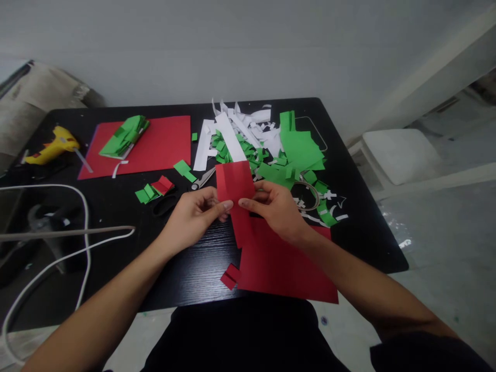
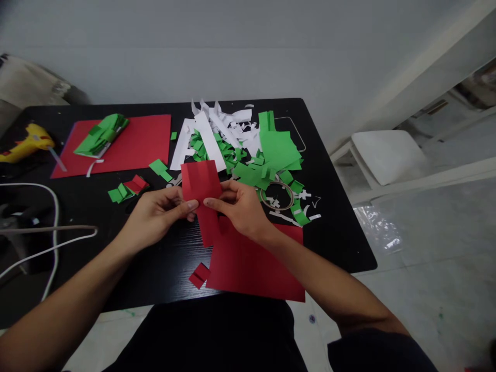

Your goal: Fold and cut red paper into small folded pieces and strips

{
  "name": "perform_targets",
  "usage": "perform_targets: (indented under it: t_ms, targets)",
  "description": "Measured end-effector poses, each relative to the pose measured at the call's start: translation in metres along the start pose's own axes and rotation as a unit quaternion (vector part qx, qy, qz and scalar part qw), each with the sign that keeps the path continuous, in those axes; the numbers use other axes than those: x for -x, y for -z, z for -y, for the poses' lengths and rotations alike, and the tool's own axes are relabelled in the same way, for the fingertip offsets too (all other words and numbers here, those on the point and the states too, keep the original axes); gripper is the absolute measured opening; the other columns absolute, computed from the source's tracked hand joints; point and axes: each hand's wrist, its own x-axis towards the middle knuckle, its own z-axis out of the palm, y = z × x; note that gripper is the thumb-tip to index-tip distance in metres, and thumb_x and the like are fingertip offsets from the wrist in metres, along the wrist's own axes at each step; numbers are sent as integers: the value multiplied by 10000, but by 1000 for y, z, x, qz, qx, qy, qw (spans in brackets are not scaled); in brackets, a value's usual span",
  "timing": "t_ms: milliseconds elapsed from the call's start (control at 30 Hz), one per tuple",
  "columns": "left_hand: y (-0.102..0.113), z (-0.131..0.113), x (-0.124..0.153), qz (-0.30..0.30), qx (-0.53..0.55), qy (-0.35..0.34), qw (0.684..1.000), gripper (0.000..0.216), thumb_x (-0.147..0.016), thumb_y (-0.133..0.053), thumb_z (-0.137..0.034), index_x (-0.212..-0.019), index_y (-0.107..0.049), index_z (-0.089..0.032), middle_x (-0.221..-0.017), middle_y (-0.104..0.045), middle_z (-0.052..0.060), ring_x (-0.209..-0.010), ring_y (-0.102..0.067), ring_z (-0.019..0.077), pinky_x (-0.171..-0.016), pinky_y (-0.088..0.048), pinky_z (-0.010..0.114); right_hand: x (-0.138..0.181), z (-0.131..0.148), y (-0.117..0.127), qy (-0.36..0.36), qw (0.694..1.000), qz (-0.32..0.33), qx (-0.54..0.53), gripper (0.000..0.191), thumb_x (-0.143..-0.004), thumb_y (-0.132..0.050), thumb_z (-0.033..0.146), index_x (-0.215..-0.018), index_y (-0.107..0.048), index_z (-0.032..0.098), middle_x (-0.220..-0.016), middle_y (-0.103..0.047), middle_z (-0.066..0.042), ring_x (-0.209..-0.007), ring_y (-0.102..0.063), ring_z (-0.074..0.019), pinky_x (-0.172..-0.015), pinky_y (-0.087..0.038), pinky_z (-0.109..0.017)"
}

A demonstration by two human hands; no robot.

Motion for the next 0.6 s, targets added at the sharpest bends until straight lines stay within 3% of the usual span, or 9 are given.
perform_targets:
  t_ms: [300, 467, 600]
  targets:
    - [-2, 2, 0, -11, 9, 0, 1000, 281, -853, -800, -433, -844, -721, -163, -679, -687, 4, -587, -599, 127, -566, -472, 235, -3, -1, 4, -7, 999, 45, 3, 406, -708, -937, 442, -1006, -800, 202, -1023, -834, -52, -923, -787, -214, -905, -661, -400]
    - [-5, 4, 0, -4, 54, 18, 998, 262, -832, -815, -401, -936, -748, -170, -795, -758, 31, -681, -681, 161, -637, -536, 263, -3, -3, 5, 8, 998, 47, 38, 325, -749, -918, 432, -939, -801, 196, -963, -823, -49, -879, -776, -199, -872, -650, -372]
    - [-3, 6, -1, -18, 31, 24, 999, 250, -806, -838, -392, -848, -755, -160, -706, -746, 27, -627, -668, 154, -606, -523, 251, -4, -3, 5, 6, 999, 38, 36, 373, -730, -916, 508, -892, -800, 193, -898, -812, -40, -827, -766, -197, -824, -653, -364]
